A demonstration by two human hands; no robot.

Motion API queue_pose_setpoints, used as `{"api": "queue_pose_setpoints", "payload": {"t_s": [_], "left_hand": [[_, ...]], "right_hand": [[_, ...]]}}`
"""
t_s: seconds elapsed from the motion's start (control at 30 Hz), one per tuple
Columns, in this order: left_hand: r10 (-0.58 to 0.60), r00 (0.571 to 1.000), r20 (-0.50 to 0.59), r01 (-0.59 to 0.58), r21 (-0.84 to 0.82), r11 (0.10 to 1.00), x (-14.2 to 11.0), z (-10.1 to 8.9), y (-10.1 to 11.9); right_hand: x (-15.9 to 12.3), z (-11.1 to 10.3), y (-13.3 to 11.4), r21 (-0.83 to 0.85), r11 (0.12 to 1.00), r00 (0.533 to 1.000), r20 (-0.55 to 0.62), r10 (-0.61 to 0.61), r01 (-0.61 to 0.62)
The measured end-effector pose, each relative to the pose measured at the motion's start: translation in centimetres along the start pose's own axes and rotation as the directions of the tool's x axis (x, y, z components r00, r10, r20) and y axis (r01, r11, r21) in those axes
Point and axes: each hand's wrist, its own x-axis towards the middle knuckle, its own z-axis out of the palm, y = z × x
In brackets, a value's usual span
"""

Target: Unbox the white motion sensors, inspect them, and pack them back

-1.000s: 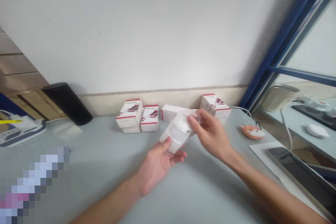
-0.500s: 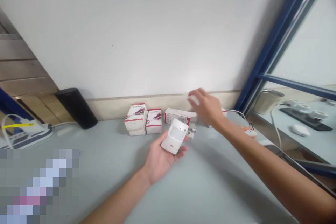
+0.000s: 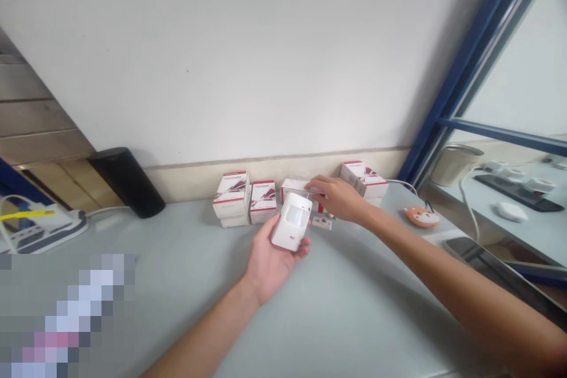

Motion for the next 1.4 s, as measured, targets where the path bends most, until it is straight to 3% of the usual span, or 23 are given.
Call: {"api": "queue_pose_setpoints", "payload": {"t_s": [0.17,0.27,0.33,0.43,0.53,0.63,0.8,0.93,1.17,1.23,1.3,1.37,1.4], "left_hand": [[0.004,1.0,-0.005,-0.004,0.017,1.0,0.0,0.0,-0.1],[0.01,1.0,0.007,-0.011,0.067,0.998,-0.2,0.1,-0.2],[0.004,0.999,0.045,-0.009,0.116,0.993,-0.5,0.2,-0.3],[-0.022,0.995,0.095,0.006,0.167,0.986,-0.8,0.5,-0.7],[-0.046,0.994,0.103,0.027,0.177,0.984,-1.0,0.8,-0.9],[-0.089,0.989,0.114,0.069,0.172,0.983,-0.9,0.9,-0.8],[-0.155,0.981,0.117,0.133,0.176,0.975,-0.4,0.7,-0.3],[-0.175,0.979,0.103,0.146,0.245,0.958,-0.1,0.1,-0.2],[-0.318,0.943,0.1,0.235,0.479,0.846,-0.1,-0.8,2.2],[-0.321,0.94,0.114,0.222,0.509,0.832,-0.2,-1.2,3.3],[-0.299,0.946,0.126,0.195,0.516,0.834,-0.1,-1.7,4.6],[-0.24,0.961,0.14,0.144,0.486,0.862,-0.1,-2.3,5.7],[-0.183,0.972,0.148,0.099,0.446,0.89,-0.1,-2.5,6.2]], "right_hand": [[-0.8,-0.4,0.8,0.058,0.997,0.998,-0.05,-0.042,0.045],[-2.6,-0.7,-1.0,0.299,0.953,0.984,-0.152,0.096,-0.047],[-4.2,-0.9,-2.5,0.525,0.837,0.973,-0.064,0.22,-0.155],[-6.1,-0.9,-3.9,0.714,0.633,0.949,0.154,0.275,-0.299],[-6.7,-0.7,-3.8,0.799,0.494,0.928,0.207,0.309,-0.343],[-6.6,-0.7,-3.6,0.833,0.436,0.922,0.205,0.327,-0.34],[-6.3,-1.4,-3.8,0.847,0.442,0.901,0.093,0.425,-0.296],[-5.8,-2.6,-2.5,0.891,0.394,0.801,-0.062,0.595,-0.224],[-5.2,-4.8,2.1,0.912,0.409,0.65,-0.284,0.705,-0.045],[-5.3,-5.1,2.8,0.885,0.464,0.622,-0.356,0.698,-0.014],[-5.5,-5.1,3.1,0.829,0.558,0.624,-0.428,0.654,-0.016],[-5.6,-4.6,2.7,0.74,0.673,0.653,-0.508,0.562,-0.004],[-5.7,-4.1,2.4,0.673,0.74,0.69,-0.534,0.489,-0.003]]}}
